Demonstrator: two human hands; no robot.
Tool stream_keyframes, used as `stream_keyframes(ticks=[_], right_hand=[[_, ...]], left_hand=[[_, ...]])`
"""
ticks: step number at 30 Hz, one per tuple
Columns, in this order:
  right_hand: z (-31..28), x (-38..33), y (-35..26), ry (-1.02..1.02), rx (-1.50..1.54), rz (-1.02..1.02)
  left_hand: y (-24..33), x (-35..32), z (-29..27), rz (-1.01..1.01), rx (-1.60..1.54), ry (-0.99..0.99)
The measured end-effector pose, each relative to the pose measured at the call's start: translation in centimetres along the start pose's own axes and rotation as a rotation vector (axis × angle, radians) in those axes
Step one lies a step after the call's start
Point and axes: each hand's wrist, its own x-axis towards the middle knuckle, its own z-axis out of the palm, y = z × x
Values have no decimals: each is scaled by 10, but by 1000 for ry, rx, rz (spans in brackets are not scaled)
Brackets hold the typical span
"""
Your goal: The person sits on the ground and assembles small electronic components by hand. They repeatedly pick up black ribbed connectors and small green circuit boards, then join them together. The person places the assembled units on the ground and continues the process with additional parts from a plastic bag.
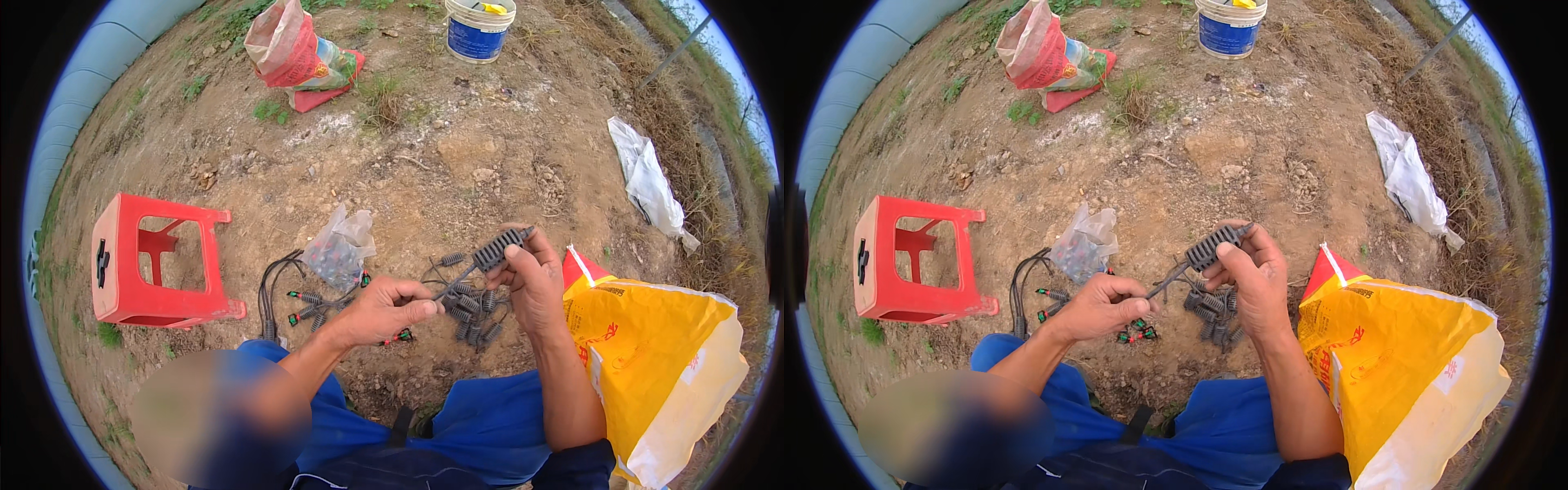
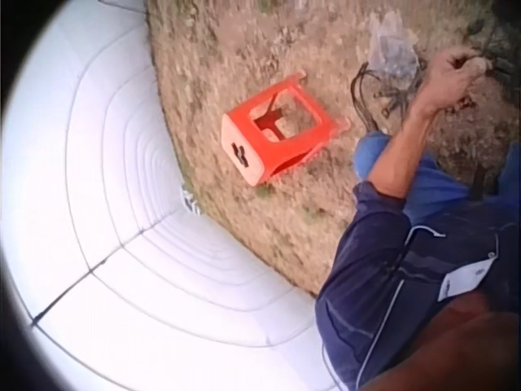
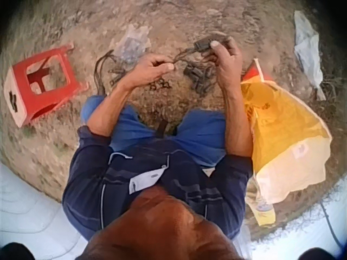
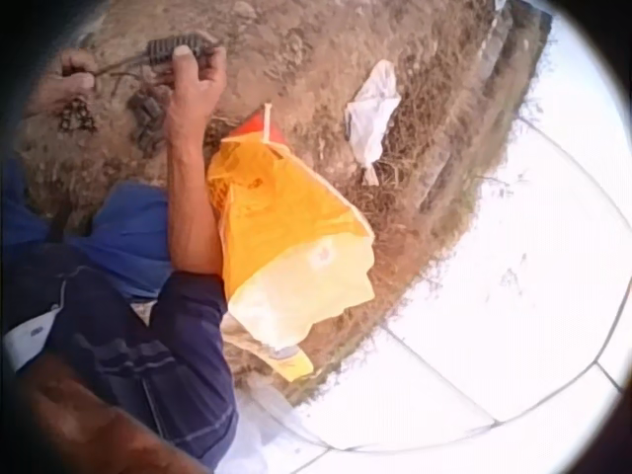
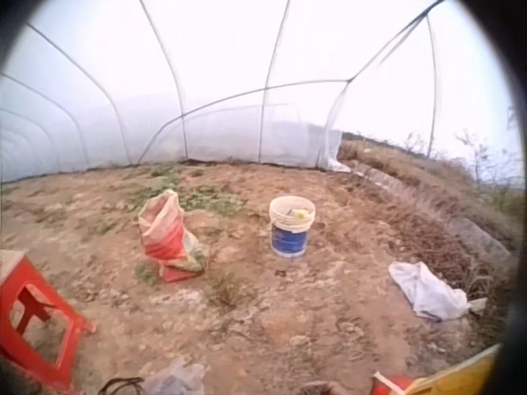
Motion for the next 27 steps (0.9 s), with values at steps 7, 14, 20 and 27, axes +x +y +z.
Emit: stream_keyframes(ticks=[7,14,20,27], right_hand=[[19,-17,16,-110,-59,135],[22,-13,26,-120,-88,133],[20,-11,25,-28,-65,103],[15,-11,28,-14,0,128]], left_hand=[[1,11,7,20,96,183],[2,7,4,29,-382,229],[-3,8,-6,128,-556,341],[-12,9,0,192,-249,462]])
